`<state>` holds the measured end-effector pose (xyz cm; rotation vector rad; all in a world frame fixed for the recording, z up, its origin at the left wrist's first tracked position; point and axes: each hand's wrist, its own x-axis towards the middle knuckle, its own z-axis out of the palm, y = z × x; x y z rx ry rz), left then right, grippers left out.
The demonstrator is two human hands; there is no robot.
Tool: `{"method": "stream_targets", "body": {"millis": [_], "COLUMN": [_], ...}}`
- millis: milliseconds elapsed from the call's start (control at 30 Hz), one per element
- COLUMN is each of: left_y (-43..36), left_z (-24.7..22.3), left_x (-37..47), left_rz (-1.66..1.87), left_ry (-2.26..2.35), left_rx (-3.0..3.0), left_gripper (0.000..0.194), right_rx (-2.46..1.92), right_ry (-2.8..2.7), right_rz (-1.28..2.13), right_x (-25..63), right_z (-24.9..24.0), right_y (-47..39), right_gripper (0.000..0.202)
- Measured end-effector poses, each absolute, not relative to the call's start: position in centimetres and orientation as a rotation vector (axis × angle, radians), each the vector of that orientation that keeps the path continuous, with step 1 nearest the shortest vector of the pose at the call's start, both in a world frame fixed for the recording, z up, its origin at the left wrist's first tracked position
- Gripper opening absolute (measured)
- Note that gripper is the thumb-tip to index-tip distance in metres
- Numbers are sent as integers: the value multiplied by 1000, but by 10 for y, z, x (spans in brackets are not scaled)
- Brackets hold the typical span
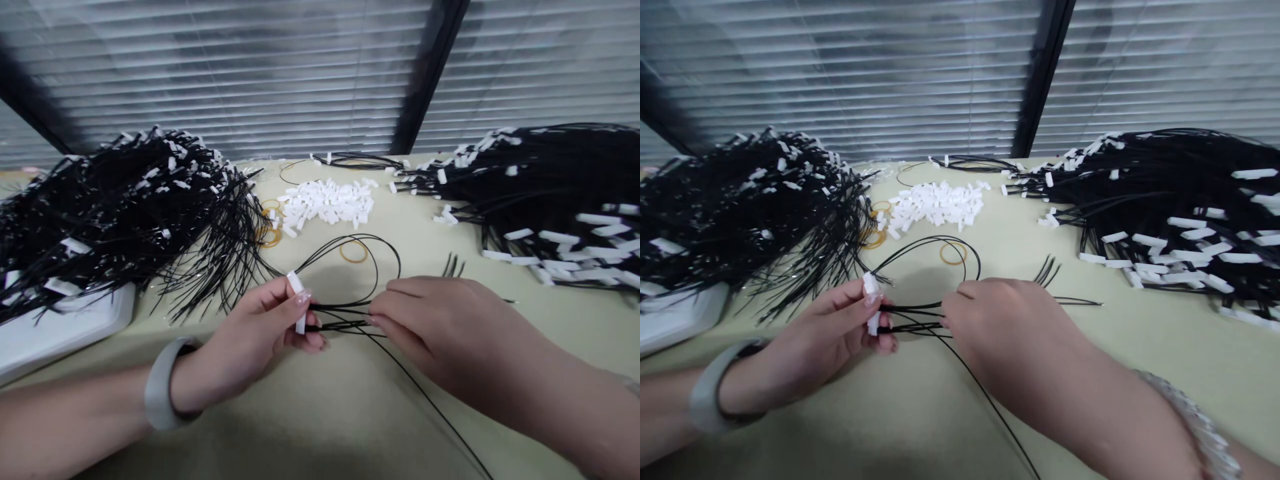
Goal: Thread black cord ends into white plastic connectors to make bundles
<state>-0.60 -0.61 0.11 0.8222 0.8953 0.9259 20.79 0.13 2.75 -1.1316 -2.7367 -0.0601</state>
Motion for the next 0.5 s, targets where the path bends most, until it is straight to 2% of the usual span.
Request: {"method": "stream_targets", "body": {"millis": [300, 500], "left_y": [-7, -7], "left_z": [-2, -2], "left_x": [-8, -8], "left_rz": [920, 906], "left_ry": [898, 894], "left_rx": [816, 837], "left_gripper": [14, 13], "right_rx": [-1046, -1218], "right_ry": [-2684, -2511], "right_rz": [-509, -860], "right_x": [206, 213], "right_z": [31, 44], "right_y": [-2, 1], "right_gripper": [17, 16]}}
